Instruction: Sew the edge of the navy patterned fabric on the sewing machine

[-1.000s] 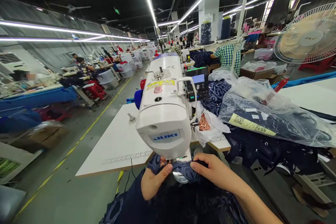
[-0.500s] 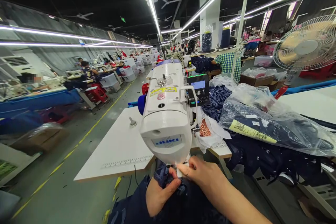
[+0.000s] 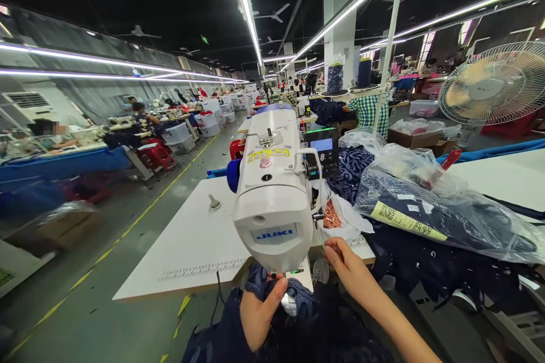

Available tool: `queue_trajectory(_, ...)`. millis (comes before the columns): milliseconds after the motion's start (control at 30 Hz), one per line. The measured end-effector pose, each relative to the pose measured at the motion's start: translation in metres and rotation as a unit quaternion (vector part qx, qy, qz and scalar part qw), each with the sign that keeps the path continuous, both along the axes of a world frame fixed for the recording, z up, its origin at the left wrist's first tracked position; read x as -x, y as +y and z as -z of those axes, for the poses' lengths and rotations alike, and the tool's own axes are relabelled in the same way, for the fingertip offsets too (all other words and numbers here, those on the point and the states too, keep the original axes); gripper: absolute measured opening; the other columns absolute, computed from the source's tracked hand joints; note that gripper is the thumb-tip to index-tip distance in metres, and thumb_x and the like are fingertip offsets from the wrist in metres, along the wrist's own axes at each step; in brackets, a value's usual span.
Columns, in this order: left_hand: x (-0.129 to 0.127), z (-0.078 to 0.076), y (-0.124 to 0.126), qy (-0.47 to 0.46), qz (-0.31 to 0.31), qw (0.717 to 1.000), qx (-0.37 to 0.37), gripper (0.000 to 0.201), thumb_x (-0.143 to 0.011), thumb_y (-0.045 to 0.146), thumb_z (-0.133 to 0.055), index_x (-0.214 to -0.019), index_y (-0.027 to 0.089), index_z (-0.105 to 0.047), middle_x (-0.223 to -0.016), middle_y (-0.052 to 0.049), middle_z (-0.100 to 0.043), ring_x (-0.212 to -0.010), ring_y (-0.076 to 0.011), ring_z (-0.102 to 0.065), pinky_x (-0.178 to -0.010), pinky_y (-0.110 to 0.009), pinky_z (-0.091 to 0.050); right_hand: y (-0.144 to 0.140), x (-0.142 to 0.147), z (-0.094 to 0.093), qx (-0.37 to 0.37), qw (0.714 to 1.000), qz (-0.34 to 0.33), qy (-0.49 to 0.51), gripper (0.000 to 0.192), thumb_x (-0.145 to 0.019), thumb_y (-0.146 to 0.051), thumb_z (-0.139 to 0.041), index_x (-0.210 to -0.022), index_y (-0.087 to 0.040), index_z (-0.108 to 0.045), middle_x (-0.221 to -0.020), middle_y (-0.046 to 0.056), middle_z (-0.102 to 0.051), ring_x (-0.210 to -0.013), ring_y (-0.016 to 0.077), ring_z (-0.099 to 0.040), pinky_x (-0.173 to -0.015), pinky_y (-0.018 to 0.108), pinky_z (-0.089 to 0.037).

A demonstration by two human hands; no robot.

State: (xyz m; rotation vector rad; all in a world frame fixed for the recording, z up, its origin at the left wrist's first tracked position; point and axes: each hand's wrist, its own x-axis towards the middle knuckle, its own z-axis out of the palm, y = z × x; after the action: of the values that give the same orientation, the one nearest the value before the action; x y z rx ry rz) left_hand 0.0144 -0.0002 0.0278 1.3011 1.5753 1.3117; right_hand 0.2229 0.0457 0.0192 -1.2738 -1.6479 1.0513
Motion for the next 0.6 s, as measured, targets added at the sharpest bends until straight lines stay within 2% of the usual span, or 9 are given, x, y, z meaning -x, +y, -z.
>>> queue_trajectory(67,-0.001,-0.001,0.001,-0.001,-0.003,1.000,-0.018,0.025,-0.073,0.042,-0.064,-0.080,0.019,-0.060,-0.079,-0.005,-0.068,-0.078,-0.0222,-0.063,-0.077,-0.036,-0.046,-0.014,0.006,0.007,0.057,0.995,-0.070,0.034,0.034,-0.093,-0.051,-0.040,-0.110,-0.022,-0.046,-0.085,0.003,-0.060,-0.088,0.0222,-0.059,-0.079,0.033,-0.045)
queue_trajectory(133,-0.001,-0.001,0.002,0.000,0.002,1.000,-0.029,0.026,-0.074,0.044,-0.063,-0.080,0.019,-0.059,-0.077,-0.005,-0.068,-0.079,-0.0227,-0.064,-0.078,-0.038,-0.047,-0.028,0.013,0.009,0.111,0.984,-0.128,0.062,0.040,-0.090,-0.055,-0.045,-0.113,-0.022,-0.042,-0.078,0.000,-0.058,-0.076,0.0193,-0.058,-0.070,0.030,-0.044)
queue_trajectory(167,0.000,-0.001,0.002,0.002,0.003,1.000,-0.031,0.026,-0.074,0.044,-0.063,-0.080,0.020,-0.059,-0.077,-0.005,-0.068,-0.080,-0.0229,-0.064,-0.079,-0.039,-0.047,-0.033,0.017,0.008,0.135,0.978,-0.138,0.080,0.042,-0.088,-0.056,-0.049,-0.112,-0.022,-0.041,-0.073,-0.002,-0.056,-0.068,0.0173,-0.056,-0.064,0.028,-0.042)
queue_trajectory(233,0.001,-0.001,0.003,0.017,0.002,0.999,-0.036,0.026,-0.075,0.045,-0.062,-0.080,0.020,-0.059,-0.077,-0.004,-0.067,-0.083,-0.0229,-0.063,-0.081,-0.039,-0.046,-0.035,0.021,0.004,0.150,0.975,-0.112,0.123,0.043,-0.085,-0.057,-0.052,-0.108,-0.022,-0.040,-0.067,-0.005,-0.051,-0.059,0.0142,-0.051,-0.056,0.025,-0.038)
queue_trajectory(333,0.001,0.002,0.005,0.037,-0.001,0.999,-0.019,0.030,-0.073,0.048,-0.062,-0.079,0.019,-0.059,-0.076,-0.004,-0.066,-0.076,-0.0218,-0.062,-0.072,-0.035,-0.046,-0.023,0.022,0.001,0.071,0.988,-0.065,0.121,0.032,-0.087,-0.050,-0.051,-0.101,-0.022,-0.044,-0.072,-0.003,-0.052,-0.067,0.0150,-0.052,-0.062,0.026,-0.040)
queue_trajectory(400,0.001,0.004,0.007,0.046,-0.005,0.999,0.008,0.033,-0.071,0.050,-0.062,-0.079,0.018,-0.059,-0.071,-0.003,-0.064,-0.066,-0.0196,-0.058,-0.063,-0.033,-0.044,-0.009,0.018,0.002,0.005,0.994,-0.083,0.067,0.024,-0.089,-0.045,-0.049,-0.095,-0.021,-0.049,-0.076,-0.001,-0.055,-0.073,0.0167,-0.055,-0.066,0.027,-0.043)
queue_trajectory(467,0.000,0.006,0.008,0.065,-0.014,0.998,0.020,0.034,-0.070,0.050,-0.062,-0.080,0.018,-0.060,-0.070,-0.004,-0.064,-0.061,-0.0179,-0.054,-0.059,-0.032,-0.042,0.009,0.010,0.006,-0.039,0.995,-0.092,-0.013,0.023,-0.092,-0.040,-0.042,-0.091,-0.020,-0.053,-0.074,0.000,-0.057,-0.071,0.0170,-0.057,-0.065,0.027,-0.046)
queue_trajectory(600,-0.001,0.010,0.009,0.064,-0.034,0.997,0.003,0.032,-0.072,0.050,-0.059,-0.076,0.018,-0.061,-0.087,-0.010,-0.069,-0.081,-0.0254,-0.061,-0.069,-0.036,-0.045,0.054,-0.012,0.006,-0.082,0.990,-0.023,-0.110,0.028,-0.094,-0.034,-0.034,-0.096,-0.017,-0.057,-0.077,0.002,-0.062,-0.072,0.0187,-0.060,-0.067,0.031,-0.048)
